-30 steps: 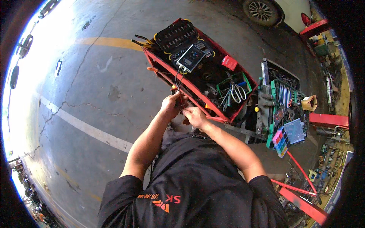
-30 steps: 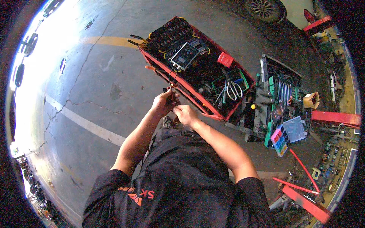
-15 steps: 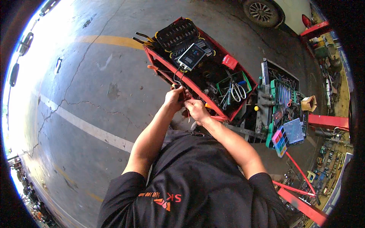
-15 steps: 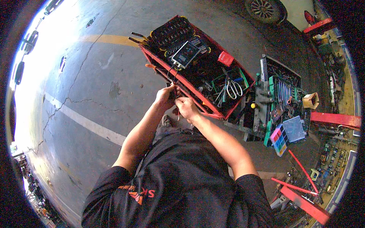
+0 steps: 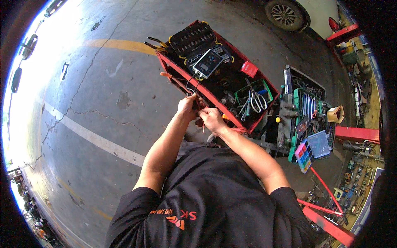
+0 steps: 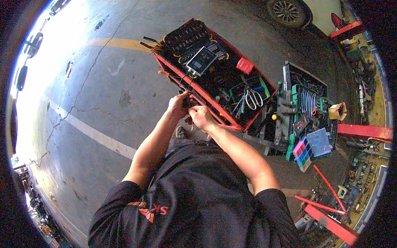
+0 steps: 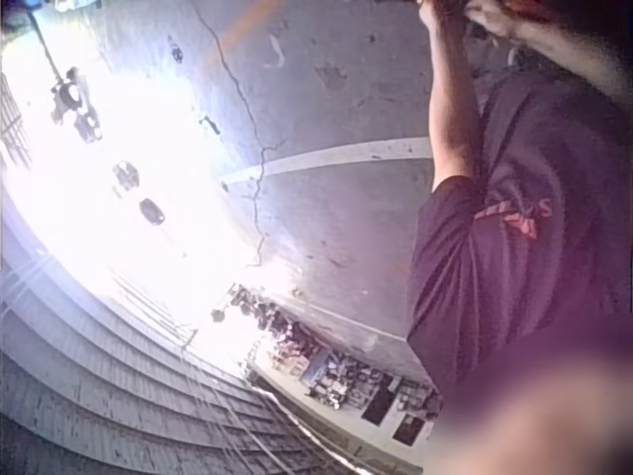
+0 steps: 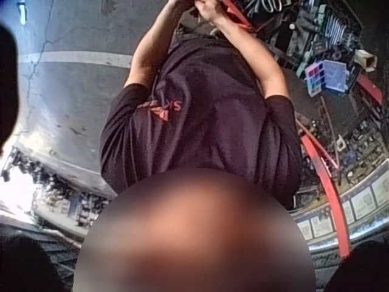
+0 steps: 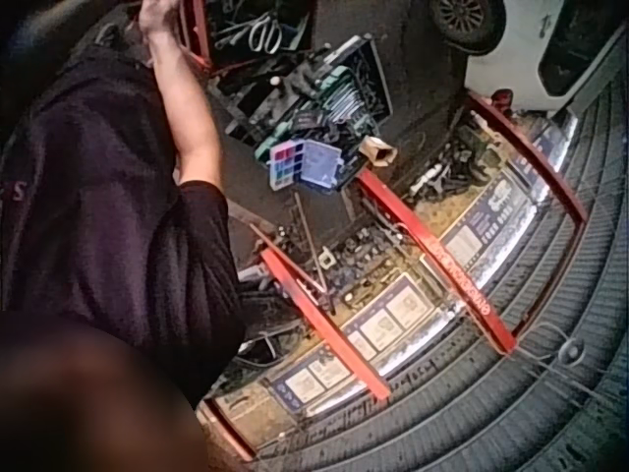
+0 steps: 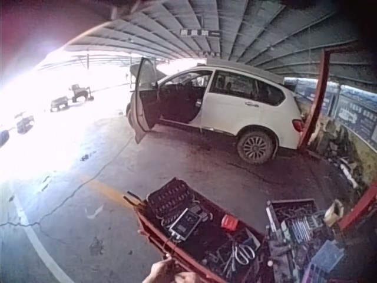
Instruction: The person manipulates small wires and components on a red tool cart, repeatedly twisting and connecting wires. They briefly handle a smartphone and a small orange object, then continue working with the wires and components.
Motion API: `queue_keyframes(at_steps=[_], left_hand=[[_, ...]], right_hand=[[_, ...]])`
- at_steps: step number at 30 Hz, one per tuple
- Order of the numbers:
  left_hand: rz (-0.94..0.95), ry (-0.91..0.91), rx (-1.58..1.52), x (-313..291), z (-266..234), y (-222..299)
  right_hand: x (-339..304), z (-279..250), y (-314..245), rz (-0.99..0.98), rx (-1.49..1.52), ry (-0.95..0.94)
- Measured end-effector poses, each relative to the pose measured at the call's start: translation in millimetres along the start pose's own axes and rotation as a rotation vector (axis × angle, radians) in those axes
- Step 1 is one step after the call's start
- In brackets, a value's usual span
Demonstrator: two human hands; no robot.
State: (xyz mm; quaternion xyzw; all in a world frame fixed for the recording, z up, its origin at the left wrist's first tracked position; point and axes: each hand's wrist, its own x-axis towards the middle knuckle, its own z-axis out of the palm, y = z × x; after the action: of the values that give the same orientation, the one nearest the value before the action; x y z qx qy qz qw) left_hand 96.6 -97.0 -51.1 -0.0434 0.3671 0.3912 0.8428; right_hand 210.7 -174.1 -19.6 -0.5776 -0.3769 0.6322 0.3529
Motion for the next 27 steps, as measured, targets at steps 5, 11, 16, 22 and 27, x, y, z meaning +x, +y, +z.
queue_keyframes(at_steps=[5, 11, 16, 22, 27], left_hand=[[0.121, 0.165, 0.451, -26.3, 7.2, 12.9], [0.165, 0.188, 0.703, -31.9, -31.7, 8.4], [0.252, 0.086, 0.649, -30.3, -48.9, -7.4], [0.189, 0.105, 0.627, -24.5, -55.5, -5.2], [0.246, 0.118, 0.77, -26.3, -41.1, -18.1]], right_hand=[[-17.3, 3.6, -15.8, 0.013, -0.059, -0.012], [-17.8, -3.3, -7.8, 0.091, 0.114, -0.036], [-18.5, -5.9, -7.0, 0.13, 0.11, -0.057], [-21.5, -6.6, -6.5, 0.132, 0.048, -0.05], [-19.6, -7.8, -2.0, 0.112, 0.067, -0.051]])
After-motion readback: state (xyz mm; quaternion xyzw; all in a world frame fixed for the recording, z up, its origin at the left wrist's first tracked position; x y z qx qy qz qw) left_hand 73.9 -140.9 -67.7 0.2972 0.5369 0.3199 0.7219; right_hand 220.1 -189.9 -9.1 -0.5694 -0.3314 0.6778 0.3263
